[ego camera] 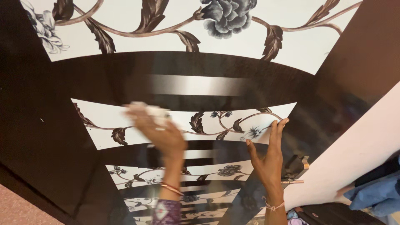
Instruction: The person wipes the surface of a dark brown wardrobe with a white cloth. They move the cloth back and forth across the floral-patterned panels and the dark wood sections.
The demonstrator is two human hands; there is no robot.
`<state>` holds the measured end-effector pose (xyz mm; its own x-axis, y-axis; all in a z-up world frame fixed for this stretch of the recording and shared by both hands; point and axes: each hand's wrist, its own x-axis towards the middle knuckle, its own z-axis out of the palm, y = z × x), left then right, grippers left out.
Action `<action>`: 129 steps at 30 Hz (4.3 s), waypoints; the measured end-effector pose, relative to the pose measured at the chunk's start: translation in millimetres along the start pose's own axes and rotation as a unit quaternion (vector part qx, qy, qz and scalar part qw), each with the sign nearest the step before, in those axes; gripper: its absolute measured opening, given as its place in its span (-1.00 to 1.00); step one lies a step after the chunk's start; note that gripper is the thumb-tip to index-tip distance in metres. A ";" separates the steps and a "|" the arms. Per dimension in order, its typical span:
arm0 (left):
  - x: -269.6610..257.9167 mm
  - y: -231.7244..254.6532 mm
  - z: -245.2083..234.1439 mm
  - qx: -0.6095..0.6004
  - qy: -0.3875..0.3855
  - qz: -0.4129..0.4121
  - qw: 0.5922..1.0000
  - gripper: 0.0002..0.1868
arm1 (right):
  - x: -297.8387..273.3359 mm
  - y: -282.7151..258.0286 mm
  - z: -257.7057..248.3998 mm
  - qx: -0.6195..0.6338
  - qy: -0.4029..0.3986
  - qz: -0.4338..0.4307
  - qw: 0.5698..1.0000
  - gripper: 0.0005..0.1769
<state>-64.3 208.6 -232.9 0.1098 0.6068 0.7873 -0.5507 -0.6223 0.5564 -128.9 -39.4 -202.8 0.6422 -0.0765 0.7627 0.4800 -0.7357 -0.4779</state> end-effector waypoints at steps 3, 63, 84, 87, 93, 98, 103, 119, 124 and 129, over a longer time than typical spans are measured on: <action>-63.9 14.8 47.3 0.080 -0.127 0.074 0.986 -0.37 | -0.1 1.7 -4.1 -0.002 -0.007 -0.001 1.000 0.05; 135.3 -13.8 -25.2 0.131 0.158 -0.016 0.979 -0.30 | -1.5 9.7 -8.8 0.007 -0.005 0.013 1.000 -0.05; 119.2 36.0 19.4 0.168 0.095 0.041 0.980 -0.31 | 0.2 5.5 -12.8 0.014 -0.017 0.035 0.999 -0.04; 164.6 81.8 39.1 0.201 0.016 0.096 0.975 -0.29 | 0.1 6.2 -11.0 -0.005 -0.001 -0.006 1.000 -0.03; 101.6 69.9 33.0 0.227 -0.069 0.152 0.960 -0.33 | -1.8 10.1 -5.6 0.006 0.003 -0.024 1.000 -0.03; 7.1 19.2 -8.3 0.247 0.070 -0.069 0.964 -0.33 | -0.5 16.5 -12.3 0.014 -0.015 -0.035 0.999 -0.03; -74.8 15.0 15.0 0.001 0.057 -0.079 0.995 -0.15 | -0.8 15.4 -9.4 0.008 0.004 -0.049 0.999 -0.05; -180.7 -73.1 14.2 0.233 -0.401 0.290 0.837 -0.08 | 1.2 20.5 -22.5 0.042 -0.023 -0.007 0.999 -0.21; -115.4 -107.1 -75.4 0.247 -0.180 -0.041 0.951 -0.32 | 1.8 13.0 -18.4 0.044 -0.018 0.015 0.999 -0.20; -72.8 -47.6 -31.7 0.237 -0.007 -0.033 0.971 -0.19 | 2.2 14.5 -20.3 0.034 -0.016 0.001 0.999 -0.22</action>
<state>-72.3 209.7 -325.1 0.1453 0.6475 0.7480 -0.0996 -0.7426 0.6622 -132.7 -63.9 -199.2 0.6607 -0.0553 0.7486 0.5184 -0.6877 -0.5083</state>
